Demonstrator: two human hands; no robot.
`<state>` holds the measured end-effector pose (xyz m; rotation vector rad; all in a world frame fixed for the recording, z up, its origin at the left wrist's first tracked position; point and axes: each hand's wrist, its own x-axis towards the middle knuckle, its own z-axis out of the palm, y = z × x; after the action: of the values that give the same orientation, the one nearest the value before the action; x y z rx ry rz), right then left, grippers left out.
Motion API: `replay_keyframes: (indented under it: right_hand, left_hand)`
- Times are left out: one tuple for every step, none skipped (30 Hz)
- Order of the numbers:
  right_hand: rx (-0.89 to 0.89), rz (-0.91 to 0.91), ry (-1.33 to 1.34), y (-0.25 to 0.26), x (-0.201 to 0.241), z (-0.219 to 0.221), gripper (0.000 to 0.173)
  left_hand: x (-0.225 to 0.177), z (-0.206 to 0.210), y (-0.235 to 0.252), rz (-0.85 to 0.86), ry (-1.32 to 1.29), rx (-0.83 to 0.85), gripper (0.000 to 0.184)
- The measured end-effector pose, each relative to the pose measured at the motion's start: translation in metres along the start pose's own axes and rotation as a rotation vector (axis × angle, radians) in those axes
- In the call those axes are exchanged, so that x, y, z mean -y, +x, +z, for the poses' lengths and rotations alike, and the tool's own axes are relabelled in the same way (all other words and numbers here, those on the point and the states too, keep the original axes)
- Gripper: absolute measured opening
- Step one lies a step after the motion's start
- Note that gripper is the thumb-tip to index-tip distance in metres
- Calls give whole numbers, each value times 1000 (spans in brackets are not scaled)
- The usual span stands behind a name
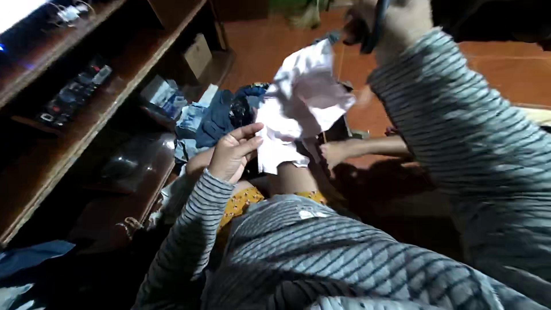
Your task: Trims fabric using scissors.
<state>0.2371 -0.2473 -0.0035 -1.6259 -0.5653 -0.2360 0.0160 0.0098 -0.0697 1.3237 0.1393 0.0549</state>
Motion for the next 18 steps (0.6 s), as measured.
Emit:
replay_keyframes:
  right_hand:
    - [86, 87, 39, -27, 1, 10, 28]
    - [179, 153, 60, -55, -4, 15, 25]
    - [261, 201, 50, -82, -12, 17, 29]
    - [307, 229, 13, -106, -21, 19, 36]
    - [319, 249, -39, -128, -30, 21, 43]
    - [307, 256, -93, -148, -38, 23, 52]
    - [283, 248, -144, -164, -45, 26, 62]
    - [257, 224, -192, -177, -52, 31, 68]
    - [227, 200, -235, -188, -56, 38, 70]
    - [210, 186, -269, -197, -59, 47, 69]
    - [199, 185, -304, -203, -63, 57, 65]
    - [210, 206, -333, -206, -66, 65, 59]
    - [226, 235, -359, -203, -69, 71, 55]
    - [217, 248, -365, -196, -71, 75, 52]
    - [197, 244, -355, -186, -73, 77, 50]
    - [177, 244, -332, -172, -72, 76, 49]
    - [166, 244, -295, -156, -68, 74, 48]
    - [162, 242, -236, -142, -61, 73, 48]
  left_hand:
    - [18, -8, 2, -97, -13, -50, 30]
    - [32, -14, 3, -152, -31, -75, 30]
    - [41, -19, 2, -173, -62, -89, 30]
    - [46, -22, 2, -172, -93, -87, 29]
    - [48, -24, 2, -161, -122, -74, 29]
    - [48, -24, 2, -147, -147, -57, 29]
    - [45, -22, 2, -140, -167, -28, 31]
    - [40, -19, 4, -143, -192, 19, 33]
    - [35, -17, 7, -151, -226, 91, 38]
    - [31, -15, 11, -156, -252, 188, 43]
    - [27, -12, 15, -157, -267, 268, 47]
    - [22, -10, 21, -149, -286, 327, 48]
    - [17, -8, 27, -129, -286, 349, 47]
    - [9, -5, 33, -95, -250, 331, 46]
    - [-1, -2, 40, -57, -194, 277, 44]
    - [-11, 1, 48, -31, -146, 205, 43]
    - [-20, 5, 56, -18, -128, 122, 41]
    - [-28, 8, 62, -4, -160, 66, 39]
